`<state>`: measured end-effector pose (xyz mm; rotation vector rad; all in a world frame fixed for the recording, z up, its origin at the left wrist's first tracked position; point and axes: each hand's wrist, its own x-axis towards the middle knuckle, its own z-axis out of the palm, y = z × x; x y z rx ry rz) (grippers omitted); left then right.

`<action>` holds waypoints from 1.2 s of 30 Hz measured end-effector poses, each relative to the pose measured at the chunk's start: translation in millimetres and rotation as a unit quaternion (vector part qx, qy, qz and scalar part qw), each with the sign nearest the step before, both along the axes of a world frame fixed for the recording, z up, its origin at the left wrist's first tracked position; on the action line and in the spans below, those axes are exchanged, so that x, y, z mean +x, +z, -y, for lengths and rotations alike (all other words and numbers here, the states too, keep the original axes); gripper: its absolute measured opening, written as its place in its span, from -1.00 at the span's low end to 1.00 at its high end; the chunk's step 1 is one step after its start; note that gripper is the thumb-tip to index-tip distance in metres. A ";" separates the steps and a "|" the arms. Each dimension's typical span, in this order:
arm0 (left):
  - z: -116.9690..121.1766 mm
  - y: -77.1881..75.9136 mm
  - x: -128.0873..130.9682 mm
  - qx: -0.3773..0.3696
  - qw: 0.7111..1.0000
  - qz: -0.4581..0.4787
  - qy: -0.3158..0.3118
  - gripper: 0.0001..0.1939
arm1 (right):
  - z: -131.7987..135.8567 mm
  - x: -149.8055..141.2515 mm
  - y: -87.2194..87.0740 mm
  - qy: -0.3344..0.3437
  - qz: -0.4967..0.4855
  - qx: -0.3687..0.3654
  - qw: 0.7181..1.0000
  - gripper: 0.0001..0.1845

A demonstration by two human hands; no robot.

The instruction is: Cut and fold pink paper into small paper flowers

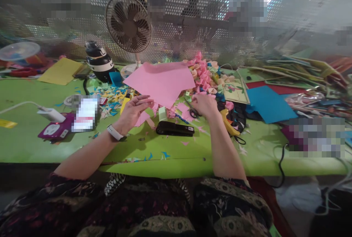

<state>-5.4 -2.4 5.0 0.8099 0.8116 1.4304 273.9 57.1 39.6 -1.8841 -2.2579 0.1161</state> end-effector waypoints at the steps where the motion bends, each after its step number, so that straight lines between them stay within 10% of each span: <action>1: 2.5 0.2 2.1 0.013 1.000 -0.005 0.003 -0.67 | 8.3 -12.1 5.5 0.018 -0.098 0.004 0.995 -0.70; 5: 15.7 2.5 10.5 0.057 0.997 -0.042 -0.015 -0.72 | 44.1 -67.0 15.6 0.192 -0.398 -0.112 0.890 -0.56; 11: 19.9 1.3 15.9 0.036 0.998 -0.039 -0.039 -0.72 | 59.9 -98.4 4.6 0.173 -0.521 -0.135 0.825 -0.49; 18: -6.4 6.1 -14.7 0.046 0.978 -0.203 -0.017 -0.79 | 48.9 -85.0 7.2 0.123 -0.542 -0.078 0.827 -0.47; 25: -39.9 -8.7 -35.1 0.067 0.764 -0.639 0.052 -0.93 | 32.0 -67.6 8.2 0.112 -0.525 -0.029 0.843 -0.48; 36: -61.2 -18.4 -16.5 0.026 0.756 -0.652 0.044 -0.80 | 30.5 -65.6 7.9 0.127 -0.526 -0.041 0.840 -0.53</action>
